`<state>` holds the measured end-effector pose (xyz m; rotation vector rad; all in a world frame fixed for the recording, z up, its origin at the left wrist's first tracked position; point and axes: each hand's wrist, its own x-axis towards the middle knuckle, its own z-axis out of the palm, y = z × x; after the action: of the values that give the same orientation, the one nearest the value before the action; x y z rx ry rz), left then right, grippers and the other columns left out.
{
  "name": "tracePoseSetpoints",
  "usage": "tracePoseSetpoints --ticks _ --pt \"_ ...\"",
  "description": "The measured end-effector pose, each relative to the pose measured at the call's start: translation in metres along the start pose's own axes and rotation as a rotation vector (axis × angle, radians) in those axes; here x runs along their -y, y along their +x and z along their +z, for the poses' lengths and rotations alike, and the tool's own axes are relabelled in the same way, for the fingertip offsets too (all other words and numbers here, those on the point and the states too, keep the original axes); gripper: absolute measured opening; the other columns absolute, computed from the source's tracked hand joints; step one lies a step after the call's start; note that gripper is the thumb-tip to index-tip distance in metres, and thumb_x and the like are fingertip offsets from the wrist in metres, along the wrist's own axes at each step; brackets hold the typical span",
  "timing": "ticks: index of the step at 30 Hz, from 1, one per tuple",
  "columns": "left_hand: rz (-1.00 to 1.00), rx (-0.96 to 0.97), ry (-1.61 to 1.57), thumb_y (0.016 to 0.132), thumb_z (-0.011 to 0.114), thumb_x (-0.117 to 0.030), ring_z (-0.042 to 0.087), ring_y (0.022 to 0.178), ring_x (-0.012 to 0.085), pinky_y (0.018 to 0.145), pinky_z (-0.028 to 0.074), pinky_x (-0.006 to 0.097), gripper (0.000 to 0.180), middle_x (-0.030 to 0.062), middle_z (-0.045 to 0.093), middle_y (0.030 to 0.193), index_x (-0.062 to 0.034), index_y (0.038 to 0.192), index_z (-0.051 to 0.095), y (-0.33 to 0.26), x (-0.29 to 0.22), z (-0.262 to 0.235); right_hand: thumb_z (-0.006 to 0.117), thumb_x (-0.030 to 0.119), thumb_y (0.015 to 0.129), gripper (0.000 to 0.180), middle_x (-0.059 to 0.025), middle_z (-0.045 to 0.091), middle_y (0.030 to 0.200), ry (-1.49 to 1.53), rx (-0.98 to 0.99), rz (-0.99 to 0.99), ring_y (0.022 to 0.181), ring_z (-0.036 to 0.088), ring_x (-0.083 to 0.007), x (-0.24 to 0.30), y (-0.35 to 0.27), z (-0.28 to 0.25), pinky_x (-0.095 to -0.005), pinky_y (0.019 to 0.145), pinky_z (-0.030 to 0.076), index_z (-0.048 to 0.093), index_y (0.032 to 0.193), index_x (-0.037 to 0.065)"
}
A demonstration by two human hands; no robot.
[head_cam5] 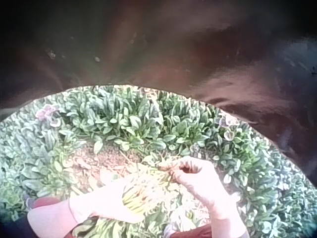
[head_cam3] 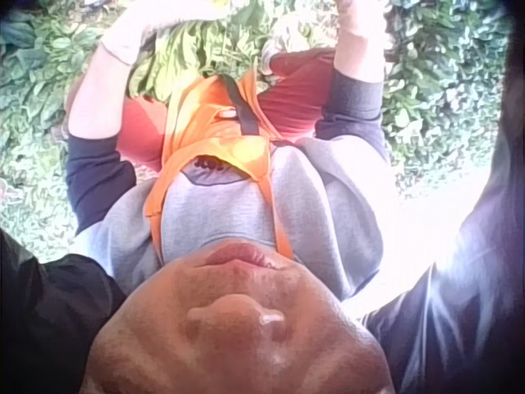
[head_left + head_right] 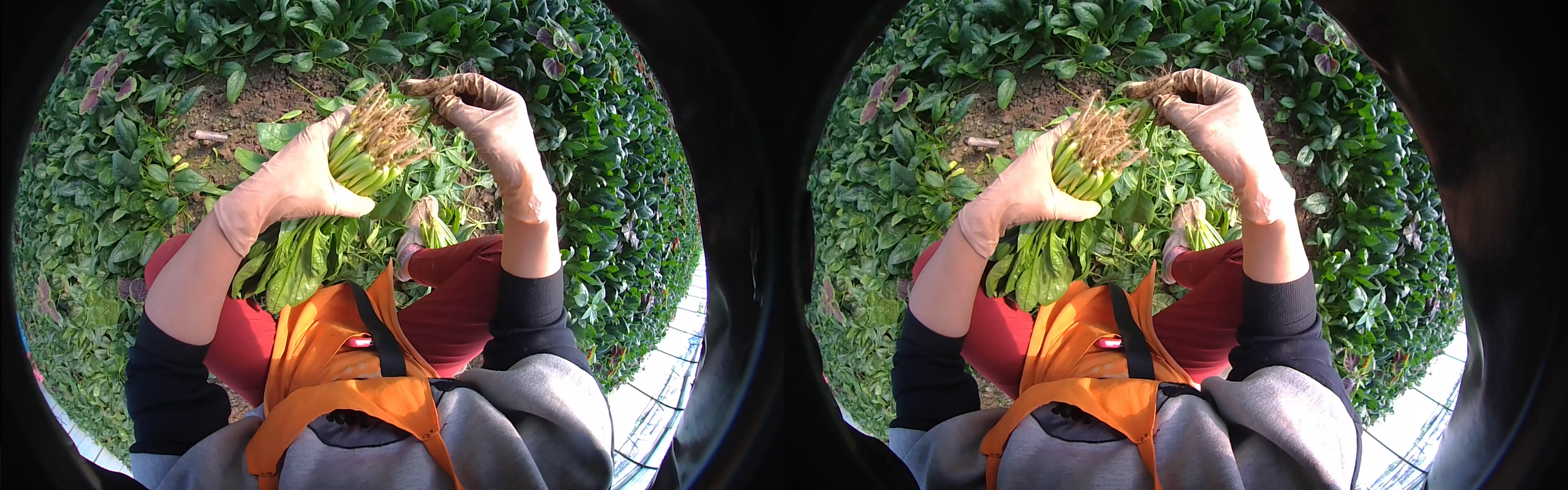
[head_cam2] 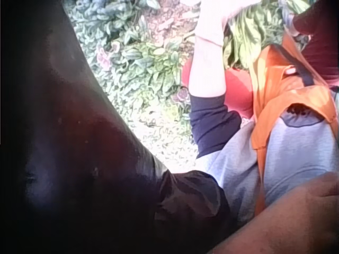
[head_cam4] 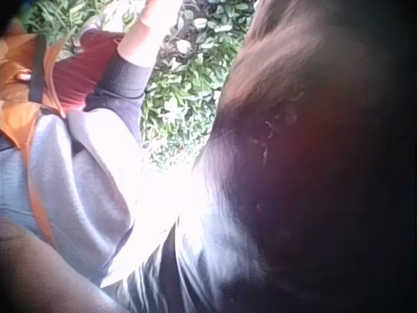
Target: The person squats in a greenhouse and repeatedly pulls leafy green vegetables from the soil by hand. They gather the harvested plants into a growing bundle held in the left hand while continuing to pull more from the ground.
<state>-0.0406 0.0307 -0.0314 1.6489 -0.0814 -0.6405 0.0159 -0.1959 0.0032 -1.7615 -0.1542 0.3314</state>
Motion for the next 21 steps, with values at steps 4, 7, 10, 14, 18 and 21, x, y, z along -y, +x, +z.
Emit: tracePoseSetpoints --ticks 4,7,10,14,18,21 --pt "-0.005 0.025 -0.022 0.061 0.087 -0.005 0.053 0.122 0.0156 0.11 0.038 0.033 0.102 0.0084 0.055 0.135 0.0029 0.145 0.03 -0.001 0.0 -0.001 0.065 0.003 0.089 0.015 -0.0037 0.071 0.093 0.011 -0.019 0.019 0.083 0.063 -0.0071 -0.003 0.001 0.001 -0.0221 0.08 0.052 0.07 0.103 -0.002" --pt "-0.024 0.043 -0.058 0.061 0.088 -0.005 0.053 0.122 0.0153 0.11 0.038 0.033 0.101 0.0083 0.055 0.134 0.0026 0.144 0.031 -0.001 0.0 -0.003 0.065 0.003 0.089 0.016 -0.0031 0.071 0.092 0.016 -0.009 0.014 0.083 0.063 -0.0072 -0.005 0.002 0.003 -0.0223 0.08 0.052 0.07 0.103 -0.001" --pt "0.026 0.073 -0.042 0.06 0.089 -0.006 0.053 0.121 0.0152 0.11 0.038 0.033 0.101 0.0086 0.055 0.135 0.0022 0.144 0.032 -0.001 0.001 -0.003 0.066 0.004 0.089 0.016 -0.0036 0.071 0.092 0.021 -0.01 0.024 0.082 0.063 -0.0078 -0.006 0.002 0.003 -0.0232 0.079 0.053 0.07 0.103 -0.001" --pt "0.043 -0.011 -0.024 0.061 0.089 -0.008 0.056 0.116 0.0146 0.106 0.041 0.033 0.098 0.0079 0.058 0.129 0.003 0.141 0.034 -0.005 0.001 -0.003 0.069 0.006 0.089 0.017 -0.005 0.072 0.093 0.075 -0.018 -0.012 0.081 0.064 -0.0087 -0.004 0.001 0.001 -0.0247 0.077 0.053 0.07 0.104 -0.002" --pt "0.043 0.019 -0.084 0.061 0.087 -0.007 0.057 0.112 0.0149 0.103 0.043 0.033 0.093 0.0066 0.06 0.124 0.002 0.14 0.038 -0.011 -0.004 -0.01 0.075 0.011 0.087 0.023 -0.0051 0.072 0.094 0.192 -0.007 -0.058 0.082 0.064 -0.0088 0.0 -0.003 -0.002 -0.0247 0.078 0.053 0.07 0.106 -0.002" --pt "0.169 0.114 -0.09 0.061 0.082 -0.006 0.059 0.108 0.0146 0.099 0.045 0.032 0.082 0.0046 0.063 0.117 -0.0015 0.134 0.048 -0.011 -0.006 -0.015 0.076 0.012 0.085 0.026 -0.0037 0.071 0.096 0.083 -0.019 -0.087 0.085 0.062 -0.0079 0.002 -0.006 0.001 -0.0233 0.08 0.051 0.07 0.107 -0.001"
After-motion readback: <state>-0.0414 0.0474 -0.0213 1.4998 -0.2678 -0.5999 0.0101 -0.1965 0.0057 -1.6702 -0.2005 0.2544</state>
